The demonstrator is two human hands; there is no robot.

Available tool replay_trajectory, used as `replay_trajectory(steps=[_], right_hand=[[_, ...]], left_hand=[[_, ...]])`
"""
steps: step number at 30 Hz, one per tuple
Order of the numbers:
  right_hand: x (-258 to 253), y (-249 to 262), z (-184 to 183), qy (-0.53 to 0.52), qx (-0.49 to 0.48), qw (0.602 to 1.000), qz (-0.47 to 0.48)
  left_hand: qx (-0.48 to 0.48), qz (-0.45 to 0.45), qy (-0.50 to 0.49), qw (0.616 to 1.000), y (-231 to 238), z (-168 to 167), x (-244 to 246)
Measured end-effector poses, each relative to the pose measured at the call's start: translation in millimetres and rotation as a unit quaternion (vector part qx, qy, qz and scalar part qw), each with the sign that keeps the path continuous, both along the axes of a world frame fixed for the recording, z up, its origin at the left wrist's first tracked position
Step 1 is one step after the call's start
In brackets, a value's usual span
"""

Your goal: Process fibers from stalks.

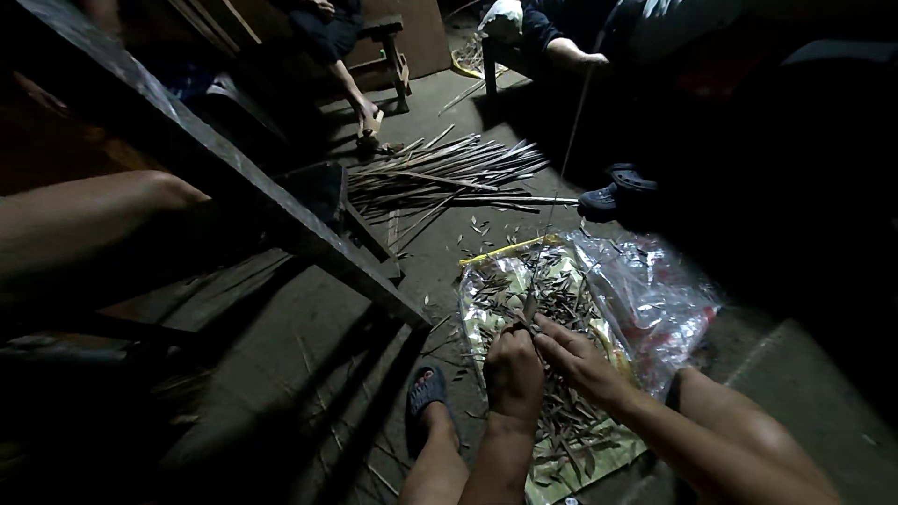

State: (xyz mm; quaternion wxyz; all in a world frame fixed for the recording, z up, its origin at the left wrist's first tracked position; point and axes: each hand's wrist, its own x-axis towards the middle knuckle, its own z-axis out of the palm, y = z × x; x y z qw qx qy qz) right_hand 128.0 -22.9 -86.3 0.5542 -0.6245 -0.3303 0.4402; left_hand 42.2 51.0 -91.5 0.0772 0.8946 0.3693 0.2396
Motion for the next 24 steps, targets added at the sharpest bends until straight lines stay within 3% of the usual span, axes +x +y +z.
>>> replay_trajectory(steps=[8, 13, 16, 18, 21, 24], right_hand=[[9.6, 1.3, -15.4, -0.21, -0.024, 0.977, 0.021], [8.5, 5.3, -28.5, -0.431, -0.033, 0.9, -0.059], [15.7, 9.5, -37.2, -0.493, -0.034, 0.862, -0.115], [33.7, 9.9, -29.8, -0.418, -0.086, 0.896, -0.12], [53.5, 9.5, -16.5, -0.138, -0.084, 0.975, -0.149], [40.6, 9.7, -9.2, 0.142, -0.04, 0.982, -0.118]], left_hand=[[0.001, -0.025, -0.031, 0.999, 8.3, -2.9, -1.8], [-0.02, -0.036, -0.025, 0.999, 6.6, -4.6, -1.5], [-0.045, -0.04, -0.042, 0.997, 5.9, -5.2, -2.7], [-0.074, -0.049, -0.055, 0.995, 5.2, -5.4, -5.3], [-0.122, -0.052, -0.082, 0.988, 7.8, -1.5, -6.8], [-0.168, -0.043, -0.093, 0.981, 9.4, 2.6, -4.0]])
